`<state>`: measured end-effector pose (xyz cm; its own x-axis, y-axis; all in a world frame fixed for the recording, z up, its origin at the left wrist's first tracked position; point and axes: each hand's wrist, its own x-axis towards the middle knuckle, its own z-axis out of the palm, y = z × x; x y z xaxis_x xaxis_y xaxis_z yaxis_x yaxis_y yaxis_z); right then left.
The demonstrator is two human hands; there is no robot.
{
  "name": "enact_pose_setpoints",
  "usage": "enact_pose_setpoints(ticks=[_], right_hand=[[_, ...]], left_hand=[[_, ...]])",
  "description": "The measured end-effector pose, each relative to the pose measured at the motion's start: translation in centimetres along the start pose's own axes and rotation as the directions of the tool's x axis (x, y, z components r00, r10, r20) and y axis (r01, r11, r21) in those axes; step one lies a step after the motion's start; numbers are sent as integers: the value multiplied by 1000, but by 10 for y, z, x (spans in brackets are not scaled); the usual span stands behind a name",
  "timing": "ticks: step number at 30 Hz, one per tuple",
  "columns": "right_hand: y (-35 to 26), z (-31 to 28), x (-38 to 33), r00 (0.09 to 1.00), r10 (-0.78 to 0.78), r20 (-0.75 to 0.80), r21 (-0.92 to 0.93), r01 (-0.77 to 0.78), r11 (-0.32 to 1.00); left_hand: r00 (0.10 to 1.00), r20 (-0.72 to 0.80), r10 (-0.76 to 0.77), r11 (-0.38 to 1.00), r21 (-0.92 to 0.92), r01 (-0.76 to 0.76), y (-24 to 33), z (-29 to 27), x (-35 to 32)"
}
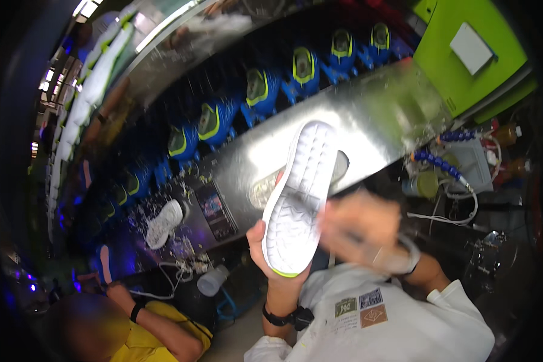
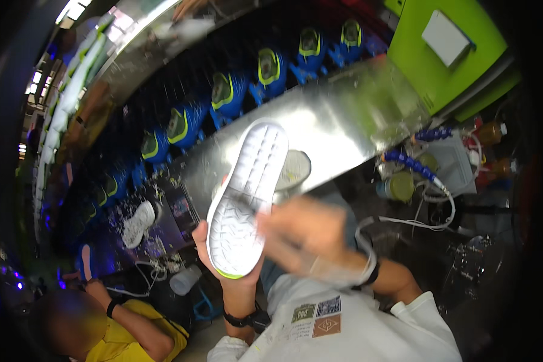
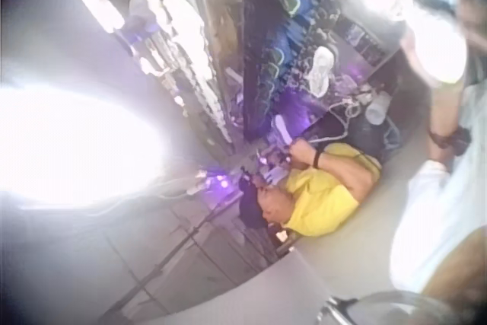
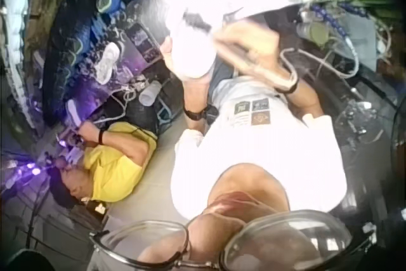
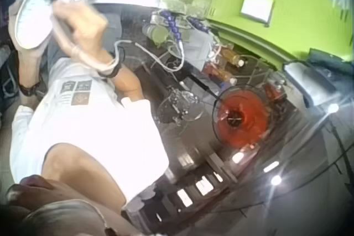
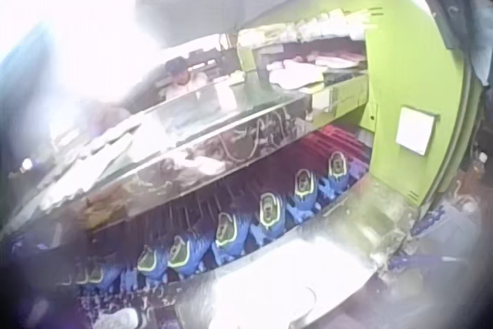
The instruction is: The recorder applies adhesive using a brush to the underside of shoe soles and places them on a conveyor belt.
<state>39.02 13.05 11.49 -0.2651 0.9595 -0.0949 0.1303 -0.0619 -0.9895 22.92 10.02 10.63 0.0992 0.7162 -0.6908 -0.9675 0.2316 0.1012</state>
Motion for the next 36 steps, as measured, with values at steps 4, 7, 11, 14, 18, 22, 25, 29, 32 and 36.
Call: enact_pose_setpoints(ticks=[4,7,11,14,18,22,25,29,32,36], right_hand=[[-11,-31,46,978,-42,203,302,-22,953],[-23,-59,79,855,366,-368,248,-289,925],[-117,-81,58,944,55,325,223,-133,966],[-119,-102,21,1000,27,-14,645,-11,764],[-138,-96,27,847,488,-212,762,-169,625],[-111,-106,2,753,658,-19,750,-424,507],[-92,-91,-11,695,712,97,781,-497,378],[-85,-76,-15,617,751,235,747,-609,267],[-68,-67,-8,630,742,229,785,-571,242],[-53,-46,-18,741,657,139,787,-485,381]], left_hand=[[998,52,42,997,67,-45,7,40,-8],[991,125,45,961,265,-77,0,86,-4],[962,219,161,941,261,-217,10,142,13],[887,417,199,937,183,-296,15,230,71],[804,394,445,127,861,-492,99,292,180],[445,799,404,-884,217,413,259,235,178],[595,580,557,-792,586,170,358,208,157],[316,872,373,-927,359,105,298,224,108],[-25,758,652,-722,630,286,271,174,85],[748,256,613,132,900,-416,228,78,44]])
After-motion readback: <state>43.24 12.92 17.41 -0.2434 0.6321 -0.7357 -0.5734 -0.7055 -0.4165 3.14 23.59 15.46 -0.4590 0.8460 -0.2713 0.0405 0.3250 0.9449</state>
